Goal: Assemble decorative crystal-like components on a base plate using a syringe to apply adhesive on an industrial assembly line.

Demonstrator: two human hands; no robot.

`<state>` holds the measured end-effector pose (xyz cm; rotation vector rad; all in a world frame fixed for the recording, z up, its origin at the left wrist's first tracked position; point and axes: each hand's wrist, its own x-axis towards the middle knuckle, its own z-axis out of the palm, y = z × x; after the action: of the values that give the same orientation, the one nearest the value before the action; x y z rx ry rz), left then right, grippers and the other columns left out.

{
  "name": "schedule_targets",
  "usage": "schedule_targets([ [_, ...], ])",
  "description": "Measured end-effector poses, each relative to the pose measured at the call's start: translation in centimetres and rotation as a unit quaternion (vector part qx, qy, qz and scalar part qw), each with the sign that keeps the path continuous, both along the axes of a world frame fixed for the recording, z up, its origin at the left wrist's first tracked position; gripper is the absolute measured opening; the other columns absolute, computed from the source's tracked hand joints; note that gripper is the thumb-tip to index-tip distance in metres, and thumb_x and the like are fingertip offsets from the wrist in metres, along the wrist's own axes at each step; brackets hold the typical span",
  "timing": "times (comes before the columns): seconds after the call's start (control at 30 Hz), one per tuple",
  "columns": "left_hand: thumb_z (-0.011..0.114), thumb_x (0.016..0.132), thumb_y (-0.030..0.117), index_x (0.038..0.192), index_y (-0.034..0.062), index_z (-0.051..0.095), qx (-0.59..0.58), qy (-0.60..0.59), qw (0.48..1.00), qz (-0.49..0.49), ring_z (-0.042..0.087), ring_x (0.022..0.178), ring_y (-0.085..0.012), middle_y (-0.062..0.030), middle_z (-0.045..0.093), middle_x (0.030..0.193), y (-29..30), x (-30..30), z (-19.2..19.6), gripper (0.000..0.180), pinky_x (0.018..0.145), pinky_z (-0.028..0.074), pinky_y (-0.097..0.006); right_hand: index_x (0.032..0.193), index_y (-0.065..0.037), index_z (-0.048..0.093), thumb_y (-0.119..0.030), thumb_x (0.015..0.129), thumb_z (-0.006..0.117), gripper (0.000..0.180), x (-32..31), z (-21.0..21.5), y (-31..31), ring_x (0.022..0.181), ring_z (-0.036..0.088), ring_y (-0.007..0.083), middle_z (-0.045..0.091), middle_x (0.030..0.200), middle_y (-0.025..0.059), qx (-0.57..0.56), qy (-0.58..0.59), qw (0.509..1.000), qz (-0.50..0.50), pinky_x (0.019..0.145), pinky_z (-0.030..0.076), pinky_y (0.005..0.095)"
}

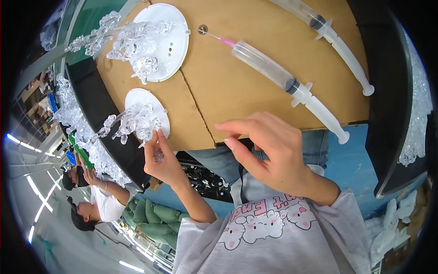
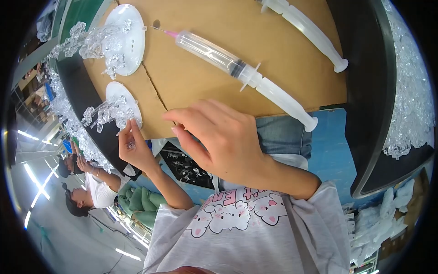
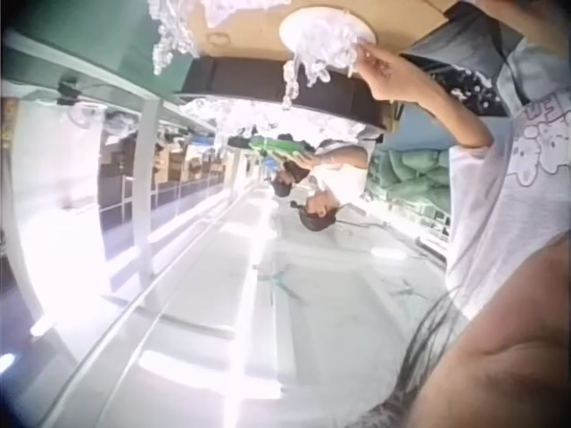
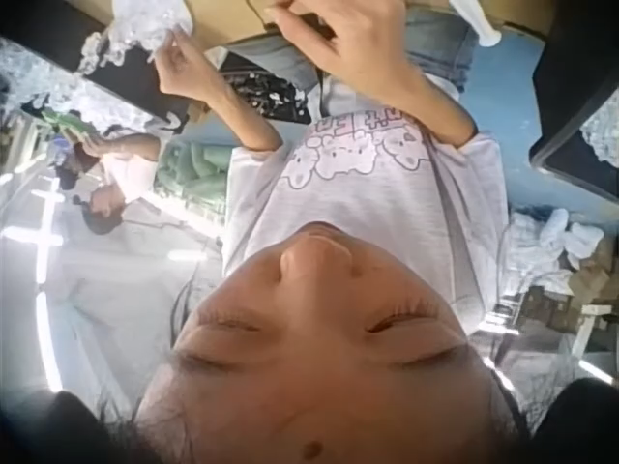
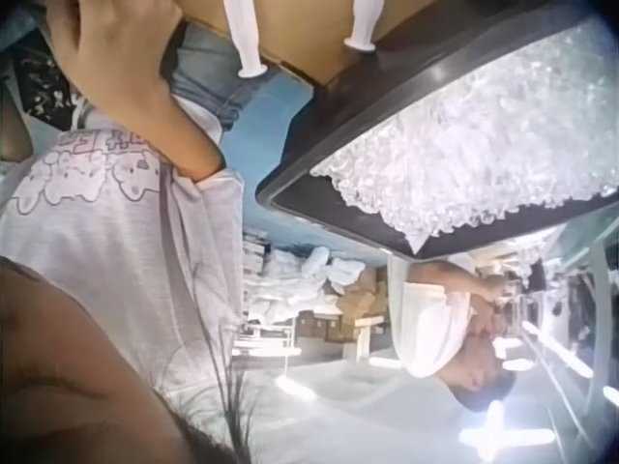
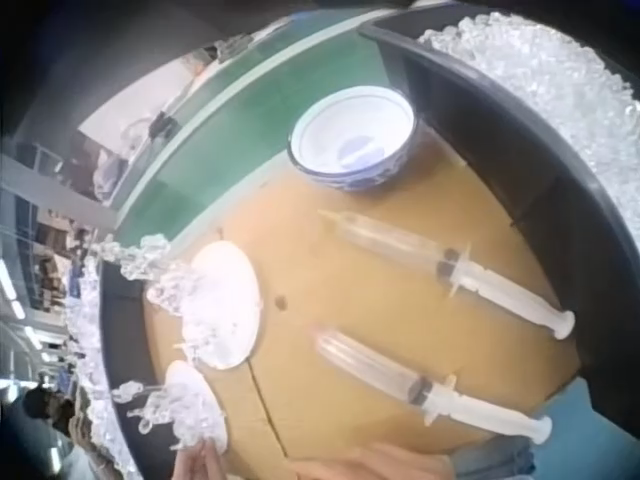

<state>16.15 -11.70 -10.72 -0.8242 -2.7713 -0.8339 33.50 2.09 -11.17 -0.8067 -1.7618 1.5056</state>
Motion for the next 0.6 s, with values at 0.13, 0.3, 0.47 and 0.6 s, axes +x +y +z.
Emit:
schedule_targets([
  [0.13, 0.071, 0.082, 0.001, 0.108, -0.0014, 0.062, -0.062, -0.033, 0.997, 0.021, 0.042, 0.059, -0.0021, 0.0017, 0.051, 0.068, 0.1, 1.2, 1.3, 0.028, 0.054, 0.034, -0.017, 0.097, -0.006, 0.069, -0.001, 0.077, 0.069, 0.020, -0.1, 0.4, -0.1, 0.059, 0.057, 0.0159, 0.067, 0.081, 0.0043, 0.007, 0.002, 1.000, 0.024, 0.049, 0.043, 0.0266],
  [0.3, 0.067, 0.076, -0.010, 0.133, 0.0021, 0.034, 0.057, -0.202, 0.978, -0.023, 0.045, 0.068, -0.0064, -0.0020, 0.050, 0.081, -0.2, 4.7, 3.6, 0.067, 0.063, 0.038, -0.019, 0.099, -0.006, 0.069, -0.007, 0.074, 0.074, 0.025, 0.1, 1.5, -0.4, 0.061, 0.058, 0.0147, 0.065, 0.083, 0.0043, -0.052, 0.009, 0.991, 0.121, 0.050, 0.045, 0.0260],
  [0.47, 0.053, 0.080, -0.013, 0.134, 0.0016, 0.017, 0.117, -0.388, 0.890, -0.207, 0.049, 0.087, -0.0169, -0.0124, 0.046, 0.105, -0.3, 5.6, 3.2, 0.067, 0.081, 0.041, -0.029, 0.099, -0.007, 0.069, -0.011, 0.072, 0.077, 0.029, -1.5, 1.8, -1.9, 0.065, 0.061, 0.0157, 0.064, 0.087, 0.0057, 0.050, -0.003, 0.990, 0.134, 0.055, 0.049, 0.0265],
  [0.6, 0.049, 0.083, -0.013, 0.135, -0.0011, 0.027, 0.153, -0.458, 0.833, -0.269, 0.053, 0.092, -0.0176, -0.0120, 0.047, 0.110, -0.4, 4.5, 3.3, 0.057, 0.084, 0.044, -0.029, 0.100, -0.004, 0.069, -0.007, 0.079, 0.071, 0.022, -1.7, 2.7, -1.4, 0.072, 0.062, 0.0137, 0.065, 0.091, 0.0061, 0.013, -0.029, 0.987, 0.158, 0.058, 0.048, 0.0248],
])
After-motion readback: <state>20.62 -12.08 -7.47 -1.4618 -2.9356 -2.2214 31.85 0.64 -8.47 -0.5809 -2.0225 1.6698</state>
